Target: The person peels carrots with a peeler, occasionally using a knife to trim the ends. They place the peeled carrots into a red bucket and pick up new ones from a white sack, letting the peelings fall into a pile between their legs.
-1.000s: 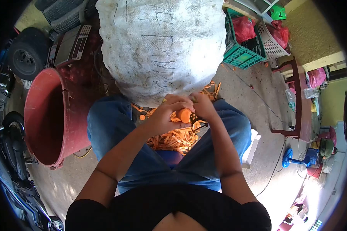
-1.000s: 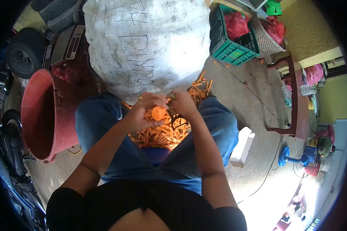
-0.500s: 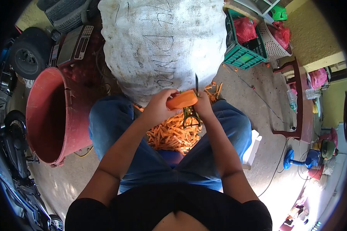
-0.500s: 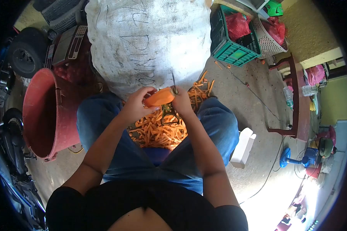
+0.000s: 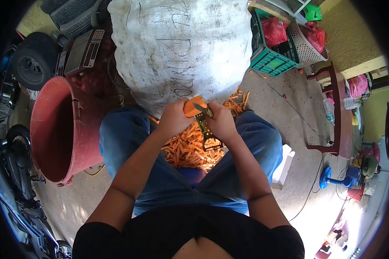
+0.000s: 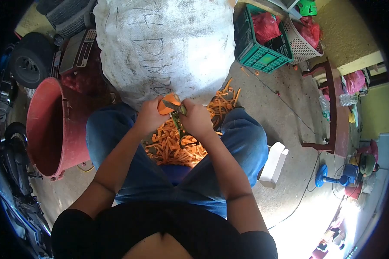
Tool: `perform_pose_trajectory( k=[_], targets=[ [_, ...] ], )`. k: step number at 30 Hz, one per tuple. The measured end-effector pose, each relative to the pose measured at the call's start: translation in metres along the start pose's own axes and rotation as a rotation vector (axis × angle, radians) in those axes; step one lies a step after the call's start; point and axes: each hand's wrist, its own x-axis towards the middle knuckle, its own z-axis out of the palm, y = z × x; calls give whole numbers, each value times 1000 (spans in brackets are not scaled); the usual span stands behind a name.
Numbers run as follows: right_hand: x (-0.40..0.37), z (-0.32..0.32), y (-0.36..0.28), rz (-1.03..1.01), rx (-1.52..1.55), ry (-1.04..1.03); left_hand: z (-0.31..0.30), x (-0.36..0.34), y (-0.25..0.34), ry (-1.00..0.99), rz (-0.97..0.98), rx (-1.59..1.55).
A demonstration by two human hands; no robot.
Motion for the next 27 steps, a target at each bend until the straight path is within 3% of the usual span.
perform_pose_trajectory(
  k=[8, 10, 11, 13, 14, 17, 19, 21, 22, 26, 27],
  targets=[
    [0, 5, -2, -14, 60, 45, -9, -6, 1, -138, 65, -178],
    [4, 10, 10, 17, 39, 51, -8, -10, 3, 44, 185, 60],
    [10, 21, 33, 101, 4, 43, -6, -17, 13, 39, 186, 63],
    [23, 25, 51, 199, -107, 59, -1, -35, 40, -238, 621, -117],
    [22, 21, 50, 210, -111, 65, -5, -35, 45, -246, 628, -125],
    [23, 19, 47, 163, 46, 6, -20, -32, 36, -383, 152, -428],
    [16, 26, 46, 133, 19, -100, -46, -25, 25, -245, 113, -241],
    [13, 23, 41, 57, -41, -216, -76, -28, 31, 37, 132, -99],
    [13, 21, 41, 62, -40, -210, -90, -32, 11, 262, 244, 182],
    [16, 14, 39, 43, -57, -207, -184, -62, -5, 659, -117, 550],
    [16, 12, 39, 31, -69, -200, -207, -75, -10, 632, -335, 691]
  ],
)
